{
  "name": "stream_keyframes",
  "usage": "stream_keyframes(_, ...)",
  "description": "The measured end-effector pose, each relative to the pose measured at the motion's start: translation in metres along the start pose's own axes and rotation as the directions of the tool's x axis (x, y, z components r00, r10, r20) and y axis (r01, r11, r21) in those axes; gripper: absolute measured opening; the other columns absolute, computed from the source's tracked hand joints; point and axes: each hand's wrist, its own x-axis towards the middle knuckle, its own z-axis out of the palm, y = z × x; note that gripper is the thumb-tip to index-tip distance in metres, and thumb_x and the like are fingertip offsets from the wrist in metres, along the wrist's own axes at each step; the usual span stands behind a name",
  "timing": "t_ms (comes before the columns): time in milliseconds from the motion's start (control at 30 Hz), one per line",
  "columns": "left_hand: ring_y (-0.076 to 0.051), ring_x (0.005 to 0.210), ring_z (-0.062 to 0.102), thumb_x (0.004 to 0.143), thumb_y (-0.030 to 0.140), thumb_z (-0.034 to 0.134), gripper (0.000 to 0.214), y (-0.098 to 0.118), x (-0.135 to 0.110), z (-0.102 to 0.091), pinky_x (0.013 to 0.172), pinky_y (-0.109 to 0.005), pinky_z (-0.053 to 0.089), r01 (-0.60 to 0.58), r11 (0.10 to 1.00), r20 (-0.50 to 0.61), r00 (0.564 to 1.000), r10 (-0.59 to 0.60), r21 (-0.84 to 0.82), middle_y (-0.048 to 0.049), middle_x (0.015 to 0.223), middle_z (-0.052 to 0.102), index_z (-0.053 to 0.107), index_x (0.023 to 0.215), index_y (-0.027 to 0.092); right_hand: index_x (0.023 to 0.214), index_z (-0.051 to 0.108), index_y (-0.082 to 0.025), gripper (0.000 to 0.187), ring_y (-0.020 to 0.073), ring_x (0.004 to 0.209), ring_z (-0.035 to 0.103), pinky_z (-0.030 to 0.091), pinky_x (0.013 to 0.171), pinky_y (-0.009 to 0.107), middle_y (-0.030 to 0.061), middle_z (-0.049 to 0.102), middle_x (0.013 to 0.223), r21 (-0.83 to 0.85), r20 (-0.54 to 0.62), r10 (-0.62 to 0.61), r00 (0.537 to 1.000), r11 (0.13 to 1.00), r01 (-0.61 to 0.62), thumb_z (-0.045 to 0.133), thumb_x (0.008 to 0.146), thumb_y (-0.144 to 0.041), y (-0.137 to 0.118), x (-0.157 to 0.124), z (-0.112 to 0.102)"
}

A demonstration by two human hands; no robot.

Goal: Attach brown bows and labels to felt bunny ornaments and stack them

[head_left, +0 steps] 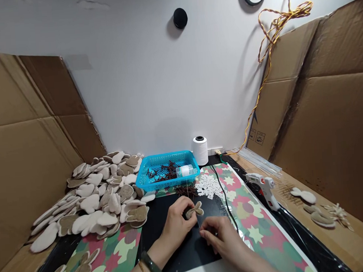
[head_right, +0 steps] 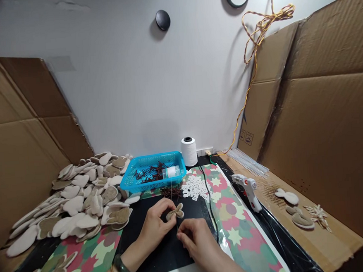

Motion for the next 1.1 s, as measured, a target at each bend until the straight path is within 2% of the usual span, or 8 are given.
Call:
stream_keyframes(133, -0.018, 0.078, 0.059, 0.077, 0.007, 0.053, 0.014, -0.002, -0.002, -0.001, 0.070, -0.026, 0.044, -0.071, 0.993, -0.021, 0.997, 0.074, 0.090, -0.0019, 0.081, 0.059, 0.057, 0.075, 0.020, 0.077, 0.062, -0.020, 0.021, 0.0167, 0.067, 0.059, 0.037, 0.061, 0.026, 0.0038, 0.066, 0.076, -0.417, -0.023, -0.378, 0.926, 0.845, 0.334, 0.051, 0.094, -0.012, -0.019, -0.011, -0.009)
stream_keyframes(267, -0.019, 0.081, 0.059, 0.081, 0.008, 0.054, 0.014, -0.002, -0.005, -0.002, 0.073, -0.028, 0.046, -0.118, 0.989, 0.025, 0.993, 0.116, 0.085, -0.0040, 0.086, 0.062, 0.059, 0.077, 0.020, 0.080, 0.061, -0.019, 0.026, 0.0166, 0.067, 0.055, 0.035, 0.061, 0.027, 0.0048, 0.064, 0.077, -0.509, 0.079, -0.545, 0.835, 0.698, 0.504, 0.044, 0.098, -0.011, -0.039, 0.017, -0.031)
stream_keyframes(467, -0.019, 0.083, 0.062, 0.082, 0.006, 0.052, 0.017, 0.006, -0.010, -0.006, 0.075, -0.028, 0.047, -0.159, 0.987, -0.018, 0.987, 0.159, 0.011, -0.0046, 0.089, 0.064, 0.061, 0.081, 0.020, 0.075, 0.062, -0.017, 0.016, 0.0141, 0.066, 0.055, 0.040, 0.064, 0.023, -0.0003, 0.062, 0.071, -0.269, 0.063, -0.397, 0.916, 0.877, 0.399, 0.058, 0.089, -0.009, -0.030, 0.093, -0.049)
stream_keyframes(600, -0.018, 0.080, 0.062, 0.083, 0.008, 0.054, 0.014, 0.004, -0.008, -0.010, 0.073, -0.028, 0.048, -0.126, 0.992, -0.119, 0.985, 0.128, 0.020, -0.0033, 0.085, 0.064, 0.062, 0.081, 0.020, 0.074, 0.060, -0.017, 0.020, 0.0125, 0.062, 0.053, 0.038, 0.061, 0.021, -0.0024, 0.061, 0.068, -0.268, 0.154, -0.392, 0.907, 0.867, 0.420, 0.054, 0.083, -0.001, 0.000, 0.066, -0.026)
stream_keyframes(800, -0.019, 0.080, 0.063, 0.079, 0.006, 0.056, 0.015, -0.007, -0.005, -0.009, 0.072, -0.028, 0.049, -0.153, 0.987, -0.131, 0.979, 0.158, 0.053, -0.0030, 0.084, 0.065, 0.061, 0.079, 0.020, 0.082, 0.058, -0.018, 0.026, 0.0167, 0.065, 0.050, 0.033, 0.060, 0.028, 0.0049, 0.061, 0.074, -0.521, 0.231, -0.619, 0.751, 0.573, 0.633, 0.040, 0.098, -0.009, -0.013, 0.019, -0.018)
stream_keyframes(867, -0.019, 0.082, 0.064, 0.080, 0.006, 0.056, 0.015, -0.006, -0.006, -0.009, 0.073, -0.028, 0.049, -0.190, 0.981, -0.093, 0.977, 0.193, 0.042, -0.0038, 0.086, 0.066, 0.062, 0.081, 0.019, 0.084, 0.061, -0.017, 0.027, 0.0171, 0.068, 0.052, 0.035, 0.062, 0.028, 0.0059, 0.063, 0.078, -0.484, 0.177, -0.620, 0.764, 0.621, 0.616, 0.040, 0.100, -0.013, -0.026, 0.037, -0.030)
stream_keyframes(967, -0.019, 0.084, 0.064, 0.080, 0.004, 0.056, 0.018, -0.003, -0.008, -0.011, 0.075, -0.028, 0.050, -0.229, 0.973, -0.067, 0.971, 0.229, 0.009, -0.0047, 0.090, 0.067, 0.064, 0.085, 0.019, 0.079, 0.065, -0.018, 0.019, 0.0167, 0.071, 0.054, 0.039, 0.066, 0.027, 0.0038, 0.063, 0.076, -0.217, 0.089, -0.475, 0.875, 0.848, 0.483, 0.056, 0.095, -0.025, -0.028, 0.077, -0.044)
stream_keyframes(1100, -0.018, 0.083, 0.064, 0.080, 0.005, 0.056, 0.018, -0.002, -0.008, -0.012, 0.074, -0.027, 0.049, -0.206, 0.978, -0.113, 0.973, 0.202, -0.026, -0.0045, 0.090, 0.067, 0.065, 0.086, 0.019, 0.071, 0.062, -0.017, 0.039, 0.0112, 0.052, 0.042, 0.035, 0.052, 0.024, -0.0022, 0.052, 0.059, 0.173, 0.256, -0.256, 0.932, 0.961, 0.217, 0.064, 0.088, -0.052, -0.003, 0.093, -0.035)
